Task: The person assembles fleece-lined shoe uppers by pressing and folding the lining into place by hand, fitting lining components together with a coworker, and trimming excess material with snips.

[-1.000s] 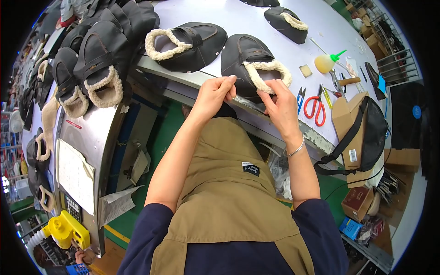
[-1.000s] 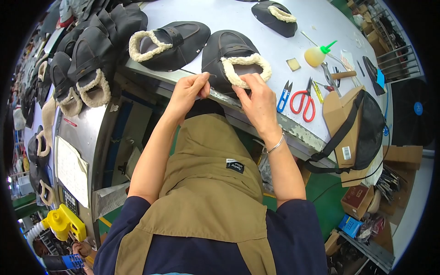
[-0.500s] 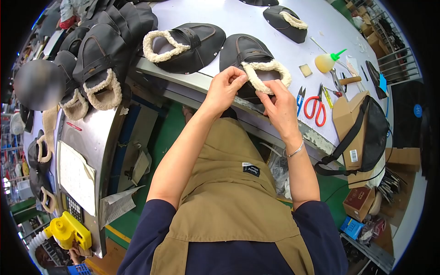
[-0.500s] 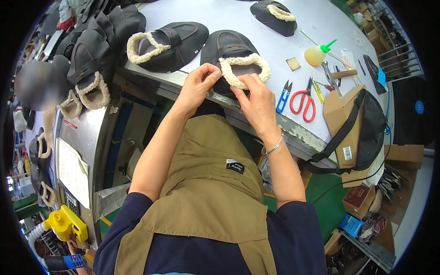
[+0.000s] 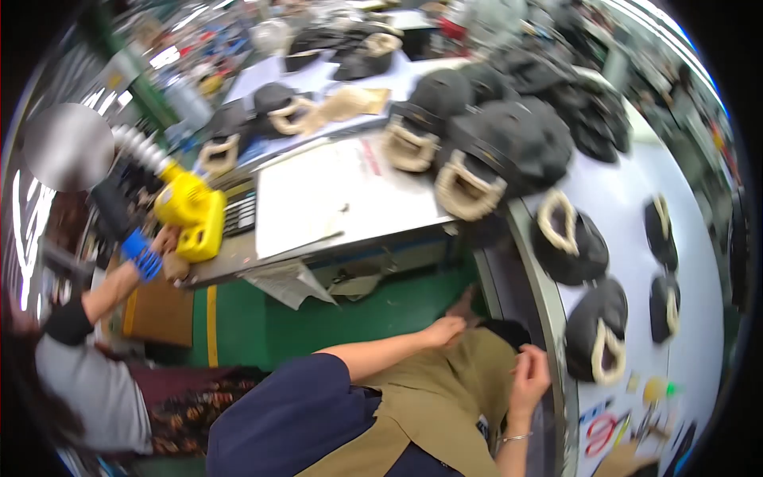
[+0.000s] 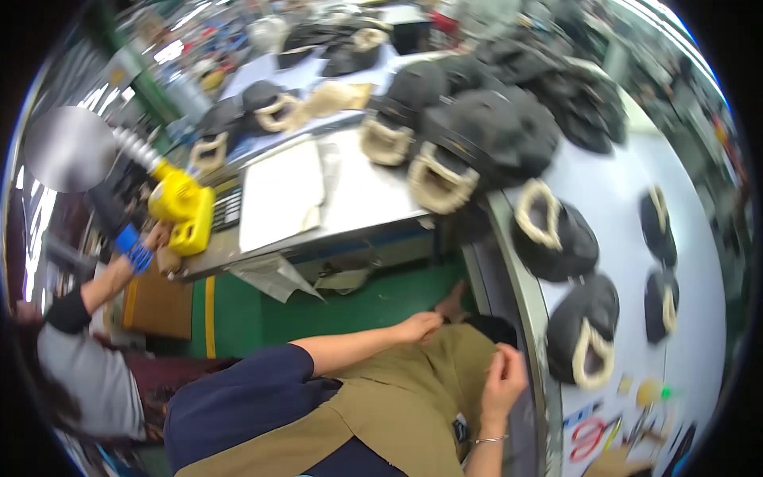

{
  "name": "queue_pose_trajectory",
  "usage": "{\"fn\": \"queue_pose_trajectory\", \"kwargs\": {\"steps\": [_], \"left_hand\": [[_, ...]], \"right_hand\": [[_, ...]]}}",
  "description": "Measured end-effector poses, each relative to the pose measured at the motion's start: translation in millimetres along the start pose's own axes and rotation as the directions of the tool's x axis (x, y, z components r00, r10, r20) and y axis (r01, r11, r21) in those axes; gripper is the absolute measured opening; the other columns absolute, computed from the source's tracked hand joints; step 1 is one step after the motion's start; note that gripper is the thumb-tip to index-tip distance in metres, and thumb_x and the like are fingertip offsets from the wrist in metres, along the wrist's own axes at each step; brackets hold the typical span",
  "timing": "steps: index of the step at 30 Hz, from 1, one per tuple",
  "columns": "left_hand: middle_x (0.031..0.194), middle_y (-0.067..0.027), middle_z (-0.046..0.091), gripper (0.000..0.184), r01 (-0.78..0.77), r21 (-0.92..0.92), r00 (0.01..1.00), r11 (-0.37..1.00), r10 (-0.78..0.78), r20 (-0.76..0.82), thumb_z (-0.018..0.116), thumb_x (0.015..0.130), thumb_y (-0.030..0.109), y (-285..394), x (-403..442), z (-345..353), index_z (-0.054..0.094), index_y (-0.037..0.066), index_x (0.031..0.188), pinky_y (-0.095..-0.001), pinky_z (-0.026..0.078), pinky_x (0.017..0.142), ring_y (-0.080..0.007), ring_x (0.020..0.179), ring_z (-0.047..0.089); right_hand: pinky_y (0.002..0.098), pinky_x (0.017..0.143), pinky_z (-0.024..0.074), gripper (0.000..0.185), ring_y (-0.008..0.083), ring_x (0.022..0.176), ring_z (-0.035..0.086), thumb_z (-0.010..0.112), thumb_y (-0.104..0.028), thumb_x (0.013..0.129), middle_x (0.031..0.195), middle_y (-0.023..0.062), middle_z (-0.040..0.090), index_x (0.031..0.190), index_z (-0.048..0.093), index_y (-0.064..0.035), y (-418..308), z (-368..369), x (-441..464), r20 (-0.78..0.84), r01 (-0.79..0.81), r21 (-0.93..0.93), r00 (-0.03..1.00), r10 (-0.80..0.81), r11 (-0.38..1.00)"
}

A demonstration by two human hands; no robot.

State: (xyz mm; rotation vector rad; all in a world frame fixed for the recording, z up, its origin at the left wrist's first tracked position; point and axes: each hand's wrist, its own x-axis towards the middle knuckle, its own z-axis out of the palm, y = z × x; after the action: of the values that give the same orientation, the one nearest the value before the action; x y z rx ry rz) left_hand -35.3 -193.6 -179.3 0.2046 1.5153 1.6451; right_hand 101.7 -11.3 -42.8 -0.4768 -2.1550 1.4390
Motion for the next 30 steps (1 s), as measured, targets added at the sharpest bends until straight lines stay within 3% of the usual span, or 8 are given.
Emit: {"fn": "queue_pose_trajectory", "kwargs": {"steps": [3, 6, 10, 14, 18, 21, 27, 30], "left_hand": [[0.059, -0.0053, 0.051, 0.041, 0.258, 0.188, 0.892, 0.948, -0.158, -0.423, 0.054, 0.093, 0.037, -61, -53, -83, 0.056, 0.005, 0.067, -0.0348, 0.038, 0.047, -0.0150, 0.047, 0.043], [0.075, -0.0142, 0.067, 0.037, 0.575, 0.309, 0.701, 0.757, -0.261, -0.664, 0.059, 0.087, 0.037, -110, -122, -131, 0.071, 0.002, 0.086, -0.0394, 0.050, 0.060, -0.0250, 0.053, 0.061], [0.066, -0.0140, 0.064, 0.030, 0.752, 0.355, 0.619, 0.555, -0.410, -0.670, 0.064, 0.082, 0.032, -171, -197, -156, 0.067, 0.004, 0.072, -0.0411, 0.052, 0.065, -0.0269, 0.061, 0.064], [0.071, -0.0156, 0.066, 0.017, 0.731, 0.477, 0.634, 0.488, -0.227, -0.739, 0.063, 0.075, 0.022, -214, -194, -142, 0.067, 0.006, 0.069, -0.0423, 0.052, 0.068, -0.0314, 0.070, 0.065], [0.093, -0.0177, 0.068, 0.023, 0.596, 0.485, 0.731, 0.640, -0.182, -0.658, 0.053, 0.073, 0.015, -174, -159, -123, 0.072, 0.009, 0.084, -0.0464, 0.051, 0.078, -0.0370, 0.088, 0.064], [0.094, -0.0149, 0.069, 0.026, 0.471, 0.475, 0.778, 0.744, -0.097, -0.620, 0.050, 0.075, 0.012, -133, -145, -110, 0.072, 0.015, 0.088, -0.0458, 0.050, 0.078, -0.0355, 0.090, 0.064], [0.100, -0.0127, 0.069, 0.028, 0.463, 0.519, 0.695, 0.719, 0.070, -0.716, 0.048, 0.088, 0.013, -112, -130, -100, 0.071, 0.017, 0.103, -0.0460, 0.050, 0.082, -0.0327, 0.097, 0.063], [0.105, -0.0132, 0.068, 0.036, 0.486, 0.492, 0.713, 0.722, -0.003, -0.701, 0.055, 0.085, 0.014, -135, -125, -106, 0.064, 0.018, 0.120, -0.0452, 0.050, 0.084, -0.0326, 0.099, 0.063]], "right_hand": [[0.0209, 0.047, 0.0437, 0.010, 0.0098, 0.053, 0.057, 0.057, -0.012, 0.093, 0.070, 0.0005, 0.059, 0.093, 0.062, -0.0035, 100, 58, -21, 0.403, -0.485, 0.144, 0.825, 0.397, 0.863], [0.0257, 0.049, 0.0464, 0.008, 0.0118, 0.055, 0.060, 0.059, -0.010, 0.088, 0.064, 0.0050, 0.059, 0.088, 0.064, -0.0029, 163, 93, -34, 0.374, 0.220, -0.269, 0.921, -0.109, 0.938], [0.0271, 0.049, 0.0466, 0.007, 0.0132, 0.053, 0.058, 0.058, -0.006, 0.088, 0.065, 0.0056, 0.059, 0.089, 0.064, -0.0027, 184, 102, -30, 0.501, 0.029, -0.225, 0.861, 0.090, 0.974], [0.0271, 0.049, 0.0462, 0.007, 0.0133, 0.052, 0.057, 0.058, -0.005, 0.088, 0.065, 0.0055, 0.058, 0.089, 0.064, -0.0023, 183, 98, -31, 0.489, -0.058, -0.212, 0.858, 0.157, 0.976], [0.0268, 0.048, 0.0459, 0.008, 0.0133, 0.051, 0.057, 0.058, -0.007, 0.089, 0.066, 0.0056, 0.060, 0.089, 0.065, -0.0028, 184, 98, -32, 0.489, -0.127, -0.193, 0.847, 0.208, 0.973], [0.0260, 0.048, 0.0457, 0.010, 0.0132, 0.051, 0.057, 0.058, -0.010, 0.089, 0.067, 0.0056, 0.061, 0.088, 0.065, -0.0035, 181, 96, -31, 0.493, 0.050, -0.250, 0.866, 0.083, 0.967], [0.0251, 0.048, 0.0464, 0.012, 0.0122, 0.052, 0.058, 0.057, -0.012, 0.090, 0.066, 0.0050, 0.063, 0.087, 0.066, -0.0036, 191, 96, -36, 0.449, 0.004, -0.233, 0.888, 0.104, 0.972], [0.0250, 0.048, 0.0466, 0.011, 0.0114, 0.053, 0.058, 0.058, -0.012, 0.090, 0.067, 0.0045, 0.063, 0.088, 0.066, -0.0038, 193, 96, -37, 0.448, -0.045, -0.242, 0.881, 0.152, 0.969]]}}
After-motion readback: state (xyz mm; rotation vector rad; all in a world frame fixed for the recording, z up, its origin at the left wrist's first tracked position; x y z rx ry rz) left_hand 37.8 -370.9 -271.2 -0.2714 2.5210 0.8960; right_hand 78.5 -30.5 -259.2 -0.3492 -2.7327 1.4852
